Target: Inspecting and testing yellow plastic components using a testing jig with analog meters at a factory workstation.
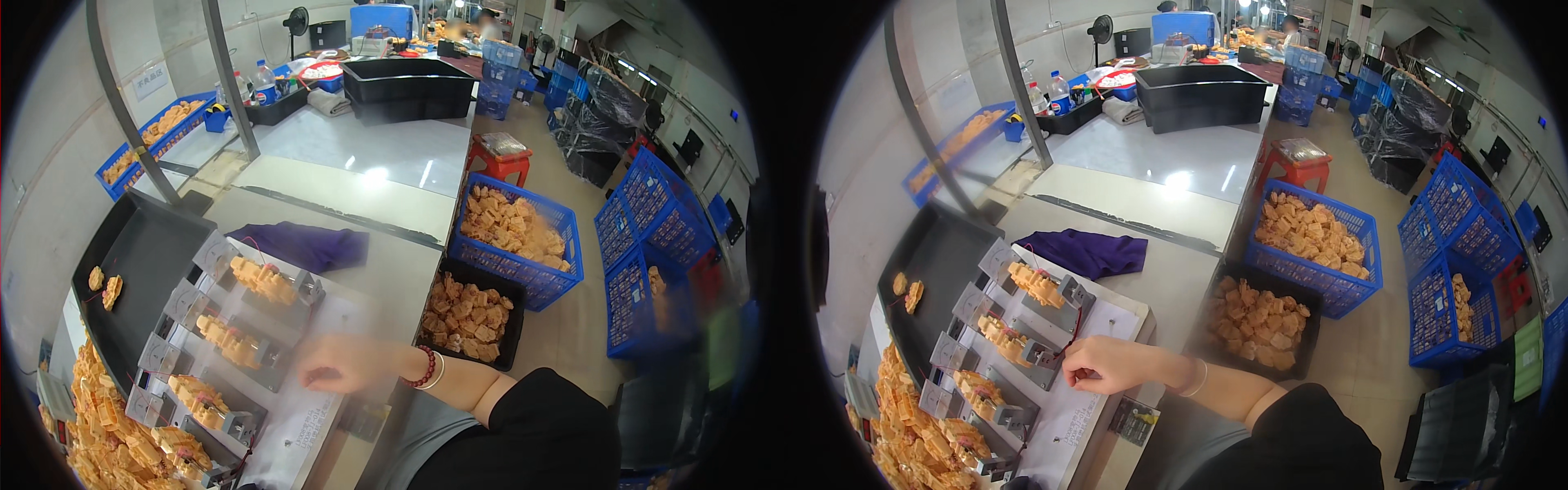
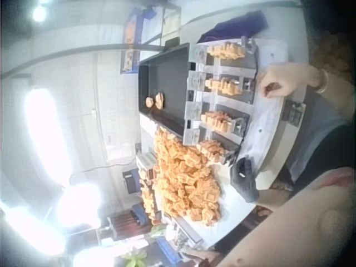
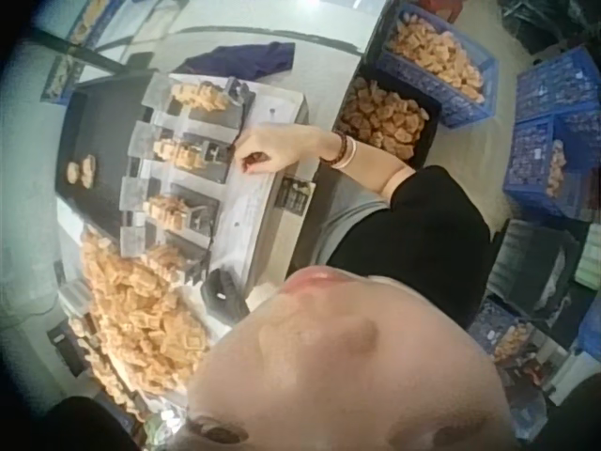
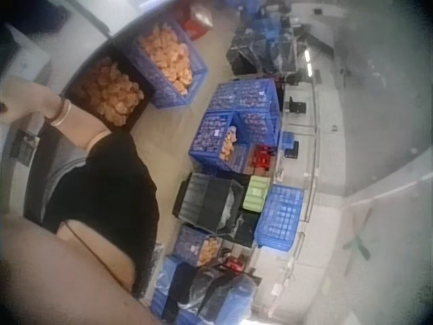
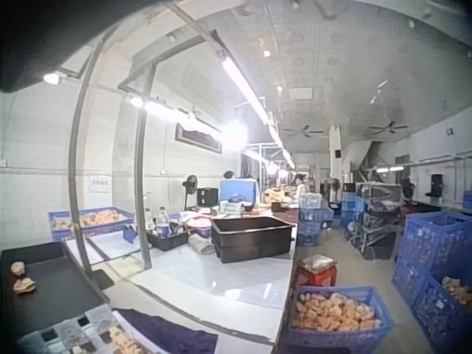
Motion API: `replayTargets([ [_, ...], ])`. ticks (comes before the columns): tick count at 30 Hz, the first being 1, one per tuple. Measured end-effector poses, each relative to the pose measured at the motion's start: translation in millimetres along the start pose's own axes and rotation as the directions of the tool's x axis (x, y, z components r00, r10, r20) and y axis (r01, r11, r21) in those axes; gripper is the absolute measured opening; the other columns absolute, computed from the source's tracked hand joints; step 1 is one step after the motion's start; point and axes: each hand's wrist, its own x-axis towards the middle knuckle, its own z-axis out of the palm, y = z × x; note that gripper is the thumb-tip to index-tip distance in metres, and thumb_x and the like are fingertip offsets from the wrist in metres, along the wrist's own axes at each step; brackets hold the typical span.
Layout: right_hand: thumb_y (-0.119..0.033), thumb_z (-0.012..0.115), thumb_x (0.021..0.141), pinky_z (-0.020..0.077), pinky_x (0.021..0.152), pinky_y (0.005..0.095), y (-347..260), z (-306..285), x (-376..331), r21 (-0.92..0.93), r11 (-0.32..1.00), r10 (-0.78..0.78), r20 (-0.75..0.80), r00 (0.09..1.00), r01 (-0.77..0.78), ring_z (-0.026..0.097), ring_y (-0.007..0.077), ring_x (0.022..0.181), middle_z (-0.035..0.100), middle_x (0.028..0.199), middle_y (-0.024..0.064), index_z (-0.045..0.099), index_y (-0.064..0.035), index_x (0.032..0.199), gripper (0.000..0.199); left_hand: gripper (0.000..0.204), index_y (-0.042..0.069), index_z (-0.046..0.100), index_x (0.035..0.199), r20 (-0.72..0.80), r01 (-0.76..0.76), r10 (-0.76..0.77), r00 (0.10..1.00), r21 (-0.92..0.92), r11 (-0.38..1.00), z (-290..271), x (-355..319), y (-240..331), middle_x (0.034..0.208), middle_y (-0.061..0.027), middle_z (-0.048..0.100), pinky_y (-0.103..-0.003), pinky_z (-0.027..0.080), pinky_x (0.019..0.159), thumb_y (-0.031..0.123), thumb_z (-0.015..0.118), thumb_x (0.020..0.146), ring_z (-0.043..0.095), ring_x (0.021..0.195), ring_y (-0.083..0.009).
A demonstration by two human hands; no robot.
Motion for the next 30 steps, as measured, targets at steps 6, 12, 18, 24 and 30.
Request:
replayTargets([
  [6, -0.002, 0.065, 0.078, 0.0472, 0.065, 0.0338, -1, -4, -3, -0.005, 1.0, -0.02, -0.029, 0.999, 0.019, 0.059, 0.0228, 0.074, 0.059, 0.076, 0.0098, 0.061, 0.0005, 0.081, 0.006, 0.019, -0.003, 0.067, 0.098, -0.101, 0.04, -0.038, 0.994, 0.025, 0.999, 12, -2, 10, 0.084, -0.0103, 0.066, -0.032, 0.049, 0.068, 0.012, 0.07, 0.087, 0.06, 0.077, -0.0189],
  [12, -0.004, 0.067, 0.079, 0.0456, 0.072, 0.0375, 1, 5, 2, -0.076, 0.997, 0.011, -0.087, 0.996, -0.018, 0.057, 0.0266, 0.08, 0.058, 0.077, 0.0101, 0.061, -0.0005, 0.08, 0.008, 0.01, -0.001, 0.069, 0.092, -0.293, -0.129, 0.144, 0.945, 0.069, 0.989, 48, -4, 67, 0.086, -0.0145, 0.067, -0.035, 0.053, 0.066, 0.005, 0.071, 0.084, 0.065, 0.073, -0.0254],
  [18, -0.01, 0.07, 0.079, 0.0455, 0.073, 0.0385, -10, -11, -9, -0.118, 0.993, 0.002, -0.234, 0.972, -0.031, 0.057, 0.0274, 0.081, 0.058, 0.079, 0.0098, 0.062, -0.0021, 0.084, 0.012, 0.017, -0.002, 0.067, 0.093, -0.099, -0.096, 0.114, 0.989, 0.171, 0.981, 79, 35, 78, 0.085, -0.0157, 0.067, -0.037, 0.051, 0.07, 0.014, 0.068, 0.087, 0.064, 0.074, -0.0296],
  [24, -0.017, 0.073, 0.079, 0.0478, 0.07, 0.033, 8, -74, -27, -0.241, 0.955, 0.106, -0.274, 0.956, -0.175, 0.06, 0.0214, 0.079, 0.061, 0.082, 0.0082, 0.066, -0.0042, 0.09, 0.018, 0.016, -0.003, 0.066, 0.094, 0.071, 0.003, -0.002, 0.997, -0.019, 1.0, 66, 40, 81, 0.085, -0.0156, 0.069, -0.034, 0.05, 0.072, 0.011, 0.067, 0.087, 0.063, 0.074, -0.0244],
  [30, -0.02, 0.078, 0.075, 0.0447, 0.055, 0.0306, 27, -93, -5, -0.097, 0.942, 0.313, -0.093, 0.945, -0.322, 0.059, 0.0174, 0.061, 0.06, 0.067, 0.0072, 0.067, -0.002, 0.09, 0.025, 0.019, -0.004, 0.067, 0.098, -0.081, 0.002, 0.003, 0.997, 0.062, 0.998, 50, 13, 84, 0.087, -0.0136, 0.069, -0.031, 0.051, 0.07, 0.014, 0.068, 0.089, 0.064, 0.076, -0.0208],
])
